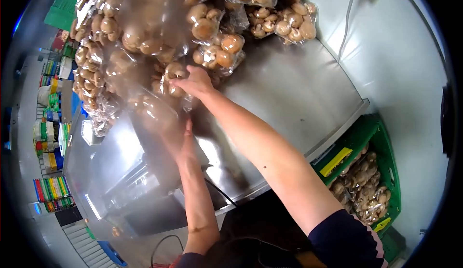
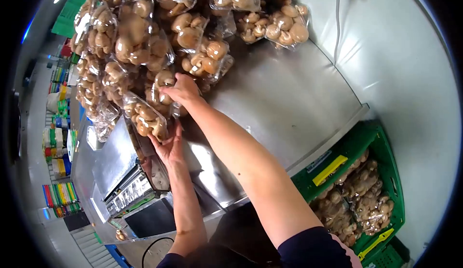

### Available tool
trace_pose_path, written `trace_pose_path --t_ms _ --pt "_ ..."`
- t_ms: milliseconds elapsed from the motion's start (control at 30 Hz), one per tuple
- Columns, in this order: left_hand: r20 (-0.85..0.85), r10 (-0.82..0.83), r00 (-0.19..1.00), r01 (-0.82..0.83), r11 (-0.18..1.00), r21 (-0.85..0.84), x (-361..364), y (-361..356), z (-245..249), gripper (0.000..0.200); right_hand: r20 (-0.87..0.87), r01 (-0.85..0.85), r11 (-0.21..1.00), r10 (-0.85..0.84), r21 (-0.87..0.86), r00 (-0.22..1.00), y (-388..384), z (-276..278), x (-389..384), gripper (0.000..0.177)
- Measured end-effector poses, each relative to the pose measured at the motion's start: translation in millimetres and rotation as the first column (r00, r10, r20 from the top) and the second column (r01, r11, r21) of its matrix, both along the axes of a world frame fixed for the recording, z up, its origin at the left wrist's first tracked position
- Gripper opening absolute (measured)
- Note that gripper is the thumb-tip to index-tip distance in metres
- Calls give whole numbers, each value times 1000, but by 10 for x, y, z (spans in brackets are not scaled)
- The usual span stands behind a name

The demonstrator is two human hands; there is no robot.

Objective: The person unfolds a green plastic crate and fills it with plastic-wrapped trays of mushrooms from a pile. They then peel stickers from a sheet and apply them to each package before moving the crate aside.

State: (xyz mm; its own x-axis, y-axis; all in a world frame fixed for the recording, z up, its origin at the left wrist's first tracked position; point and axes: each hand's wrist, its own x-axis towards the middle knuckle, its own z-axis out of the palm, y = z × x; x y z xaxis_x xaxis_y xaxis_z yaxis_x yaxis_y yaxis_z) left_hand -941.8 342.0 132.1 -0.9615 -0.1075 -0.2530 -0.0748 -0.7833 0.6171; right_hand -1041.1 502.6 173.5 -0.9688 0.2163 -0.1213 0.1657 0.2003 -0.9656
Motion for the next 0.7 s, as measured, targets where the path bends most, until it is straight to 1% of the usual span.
trace_pose_path --t_ms 33,67,100,133,167,200,233,267,300,333,367,400,433,467,500,533,600,633,667,700 --pt "20 10 1000 -11 999 49 54 -4 -6 70 -28 8 1000 -9 -27 1000 40 -53 46 53" --pt "41 20 999 -24 995 98 108 -7 -9 62 5 -17 1000 17 -25 1000 72 -91 134 56" --pt "-10 -10 1000 9 994 -113 146 -73 -117 61 37 -40 999 41 -26 998 115 -87 253 60" --pt "-14 -9 1000 6 983 -183 221 -124 -224 60 65 -61 998 63 -29 996 167 -82 376 63" --pt "-36 2 999 -13 954 -301 382 -83 -200 59 55 -20 999 22 -46 998 200 -86 551 54" --pt "-29 13 1000 -22 926 -377 567 -42 -168 57 41 12 989 -6 -146 999 235 -88 740 50" --pt "-1 14 1000 -13 939 -343 791 28 -92 56 61 37 969 -23 -246 998 229 -168 894 48" --pt "91 54 994 -42 991 -130 1021 192 147 57 89 86 939 -60 -334 994 253 -271 1069 46" --pt "128 -92 987 110 984 -139 1266 68 190 59 60 52 960 -37 -275 998 324 -351 1278 48" --pt "168 -253 953 276 952 -130 1477 -8 209 61 45 34 978 -26 -205 999 423 -427 1504 51" --pt "87 -320 943 330 929 -167 1672 219 377 63 -21 73 994 -75 -86 997 420 -470 1765 52" --pt "4 -388 922 381 902 -202 1844 416 583 66 3 94 989 -94 -113 996 617 -323 2073 52" --pt "55 -363 930 364 890 -275 2001 444 666 70 27 115 983 -112 -140 993 818 -172 2387 53" --pt "107 -336 936 352 870 -344 2164 470 752 74 117 128 935 -94 -331 989 1059 203 2751 53" --pt "129 -340 931 363 841 -400 2241 493 805 75 75 204 889 -190 -409 979 1209 241 3090 52" --pt "147 -397 906 420 804 -421 2290 550 822 75 19 252 836 -279 -487 960 1288 308 3364 51" --pt "158 -573 804 580 698 -420 2428 679 786 76 20 400 806 -435 -436 900 1512 553 3972 50" --pt "165 -669 725 667 622 -410 2521 778 763 77 -79 508 770 -576 -386 813 1612 580 4384 49" --pt "173 -758 629 748 531 -398 2626 891 746 78 -94 558 722 -642 -410 761 1707 556 4757 49" --pt "184 -836 518 822 425 -380 2737 1028 728 78 -35 617 678 -684 -400 729 1816 597 5176 49"
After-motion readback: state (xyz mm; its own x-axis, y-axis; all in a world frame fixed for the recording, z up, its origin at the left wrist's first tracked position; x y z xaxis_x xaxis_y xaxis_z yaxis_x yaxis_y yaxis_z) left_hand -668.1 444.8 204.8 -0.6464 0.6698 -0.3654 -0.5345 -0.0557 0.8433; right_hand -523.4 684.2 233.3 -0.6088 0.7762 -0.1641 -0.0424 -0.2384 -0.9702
